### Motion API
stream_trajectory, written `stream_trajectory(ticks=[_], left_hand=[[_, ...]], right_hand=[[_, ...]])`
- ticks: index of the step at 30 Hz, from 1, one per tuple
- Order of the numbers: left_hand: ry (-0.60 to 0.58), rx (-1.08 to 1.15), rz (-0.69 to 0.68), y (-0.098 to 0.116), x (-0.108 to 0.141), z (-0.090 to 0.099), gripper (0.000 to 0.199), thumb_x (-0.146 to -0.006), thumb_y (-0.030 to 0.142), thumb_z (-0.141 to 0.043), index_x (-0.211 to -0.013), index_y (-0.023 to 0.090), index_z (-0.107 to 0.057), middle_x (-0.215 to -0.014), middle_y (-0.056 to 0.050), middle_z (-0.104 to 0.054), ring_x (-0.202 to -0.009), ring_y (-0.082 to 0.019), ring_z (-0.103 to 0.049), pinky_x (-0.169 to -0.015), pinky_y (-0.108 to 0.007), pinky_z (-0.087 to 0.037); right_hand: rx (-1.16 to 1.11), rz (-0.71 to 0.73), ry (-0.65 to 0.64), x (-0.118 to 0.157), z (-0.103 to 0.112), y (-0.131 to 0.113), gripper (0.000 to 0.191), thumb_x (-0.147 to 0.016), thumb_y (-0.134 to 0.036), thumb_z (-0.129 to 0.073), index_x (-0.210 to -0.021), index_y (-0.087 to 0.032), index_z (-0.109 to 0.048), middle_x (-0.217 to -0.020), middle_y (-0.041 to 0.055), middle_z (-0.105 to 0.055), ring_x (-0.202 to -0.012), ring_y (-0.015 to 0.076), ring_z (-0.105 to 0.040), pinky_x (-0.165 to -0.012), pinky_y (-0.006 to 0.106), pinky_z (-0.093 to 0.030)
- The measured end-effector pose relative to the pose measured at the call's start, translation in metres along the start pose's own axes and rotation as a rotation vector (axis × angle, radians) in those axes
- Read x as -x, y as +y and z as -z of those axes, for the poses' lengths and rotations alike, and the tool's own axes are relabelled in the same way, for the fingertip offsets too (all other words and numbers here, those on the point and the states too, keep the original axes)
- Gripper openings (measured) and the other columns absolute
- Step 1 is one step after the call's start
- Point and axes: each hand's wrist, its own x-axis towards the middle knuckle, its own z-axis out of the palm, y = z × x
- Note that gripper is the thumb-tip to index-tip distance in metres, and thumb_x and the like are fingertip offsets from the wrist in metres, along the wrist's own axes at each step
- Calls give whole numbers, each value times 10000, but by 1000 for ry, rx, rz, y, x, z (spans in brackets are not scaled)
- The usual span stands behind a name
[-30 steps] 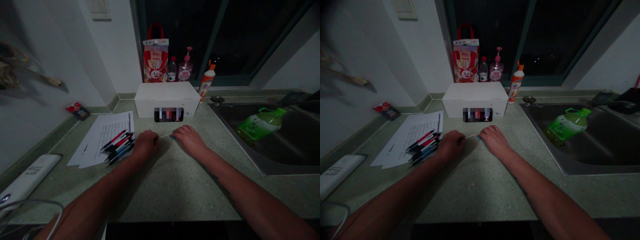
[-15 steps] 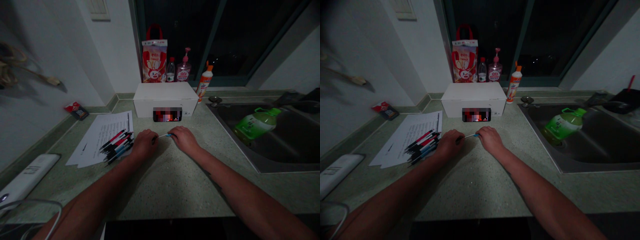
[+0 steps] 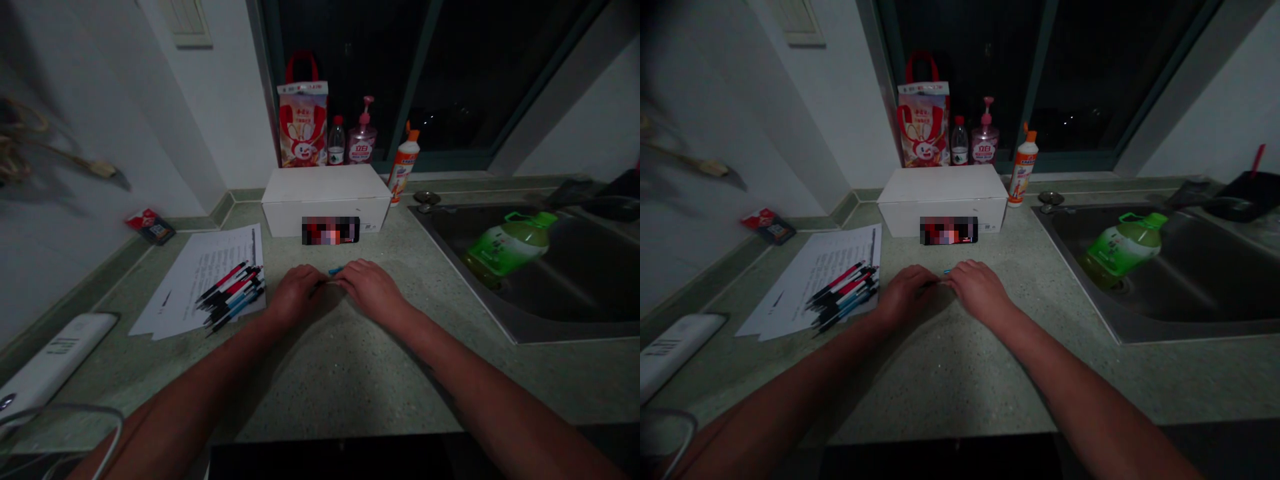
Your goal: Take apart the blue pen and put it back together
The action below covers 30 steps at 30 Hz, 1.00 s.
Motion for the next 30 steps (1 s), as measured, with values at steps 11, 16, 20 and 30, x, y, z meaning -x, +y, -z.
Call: stream_trajectory(ticks=[11, 16, 20, 30], left_hand=[[25, -53, 112, -7, 1, 5, 139, -945, 185, -632, -1048, 186, -726, -965, -69, -696, -917, -242, -626, -830, -375, -465], [-17, -17, 104, -3, 1, 4, 137, -949, 198, -593, -990, 201, -724, -946, -64, -693, -915, -234, -623, -844, -380, -467], [-39, -73, 171, -2, 0, 6, 146, -930, 181, -589, -989, 193, -722, -964, -71, -691, -925, -239, -622, -841, -382, -471], [-161, -179, 215, 2, -4, 3, 158, -975, 250, -593, -1018, 203, -737, -977, -71, -688, -953, -249, -626, -848, -379, -480]], right_hand=[[59, -67, -30, 2, 18, 22, 81, -993, -178, -632, -948, -172, -699, -915, 58, -666, -899, 237, -582, -798, 356, -406], [45, -62, -77, 2, 17, 16, 103, -1002, -180, -606, -954, -169, -697, -925, 63, -669, -913, 230, -593, -801, 346, -411], [89, -110, -134, 3, 23, 26, 125, -994, -163, -584, -954, -168, -702, -945, 76, -672, -924, 233, -602, -797, 341, -401], [20, -100, -235, 0, 10, 20, 113, -951, -122, -635, -898, -190, -708, -926, 55, -668, -904, 205, -608, -782, 311, -410]])
